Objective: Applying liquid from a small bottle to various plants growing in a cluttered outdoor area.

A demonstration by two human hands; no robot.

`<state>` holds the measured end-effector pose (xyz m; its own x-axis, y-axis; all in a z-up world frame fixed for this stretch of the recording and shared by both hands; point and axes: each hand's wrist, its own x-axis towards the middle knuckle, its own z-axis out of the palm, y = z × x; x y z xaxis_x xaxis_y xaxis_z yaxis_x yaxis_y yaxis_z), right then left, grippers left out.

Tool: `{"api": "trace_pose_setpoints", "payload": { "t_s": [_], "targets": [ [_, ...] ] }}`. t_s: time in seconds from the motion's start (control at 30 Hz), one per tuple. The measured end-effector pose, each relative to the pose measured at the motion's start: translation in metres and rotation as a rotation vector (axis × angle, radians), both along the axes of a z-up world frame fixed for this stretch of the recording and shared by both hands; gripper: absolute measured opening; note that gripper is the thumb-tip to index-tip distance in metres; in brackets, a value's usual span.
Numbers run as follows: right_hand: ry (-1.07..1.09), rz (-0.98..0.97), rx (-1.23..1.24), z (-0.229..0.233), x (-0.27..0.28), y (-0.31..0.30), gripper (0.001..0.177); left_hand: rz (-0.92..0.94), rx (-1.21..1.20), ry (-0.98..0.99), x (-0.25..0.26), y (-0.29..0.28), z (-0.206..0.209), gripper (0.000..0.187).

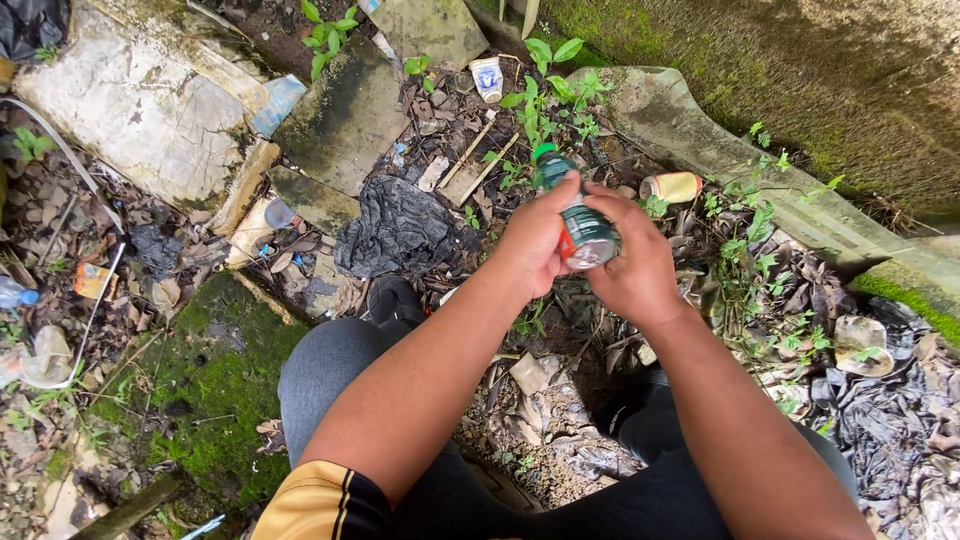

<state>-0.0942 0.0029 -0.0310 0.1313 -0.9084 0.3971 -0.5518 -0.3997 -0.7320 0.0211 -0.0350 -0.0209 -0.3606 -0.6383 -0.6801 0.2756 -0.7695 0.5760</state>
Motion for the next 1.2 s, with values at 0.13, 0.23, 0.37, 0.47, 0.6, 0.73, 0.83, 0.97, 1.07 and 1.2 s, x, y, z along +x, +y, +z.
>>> {"api": "trace_pose_setpoints", "payload": {
  "t_s": [0.13,0.23,0.37,0.47,0.6,0.73,0.83,0.97,1.07,1.2],
  "targets": [
    [0.136,0.115,0.230,0.012,-0.004,0.004,0.056,0.114,-0.027,-0.152,0.008,0.004,0.011,0.053],
    [0.138,0.109,0.443,0.028,-0.003,0.005,0.055,0.037,-0.121,-0.317,0.012,-0.001,-0.018,0.053],
    [0.088,0.025,0.592,0.025,-0.006,0.007,0.047,0.016,-0.214,-0.472,0.006,0.004,-0.017,0.040],
    [0.040,-0.046,0.589,0.021,-0.011,0.005,0.047,-0.052,-0.182,-0.515,0.012,0.002,-0.012,0.054],
    [0.091,-0.103,0.642,0.035,-0.015,0.007,0.045,-0.190,-0.085,-0.532,0.018,-0.007,-0.007,0.079],
    [0.146,-0.121,0.636,0.049,-0.012,0.011,0.043,-0.134,-0.099,-0.526,0.029,-0.009,-0.007,0.067],
    [0.174,-0.115,0.618,0.049,-0.015,0.010,0.043,-0.050,-0.129,-0.527,0.032,-0.010,-0.006,0.056],
    [0.205,-0.111,0.618,0.048,-0.018,0.010,0.042,-0.011,-0.149,-0.553,0.033,-0.005,0.013,0.057],
    [0.202,-0.110,0.619,0.052,-0.016,0.012,0.042,-0.024,-0.153,-0.576,0.033,-0.006,0.011,0.063],
    [0.282,-0.203,0.861,0.049,-0.014,0.000,0.039,-0.150,0.132,-0.582,0.026,-0.021,0.037,0.100]
  ]
}}
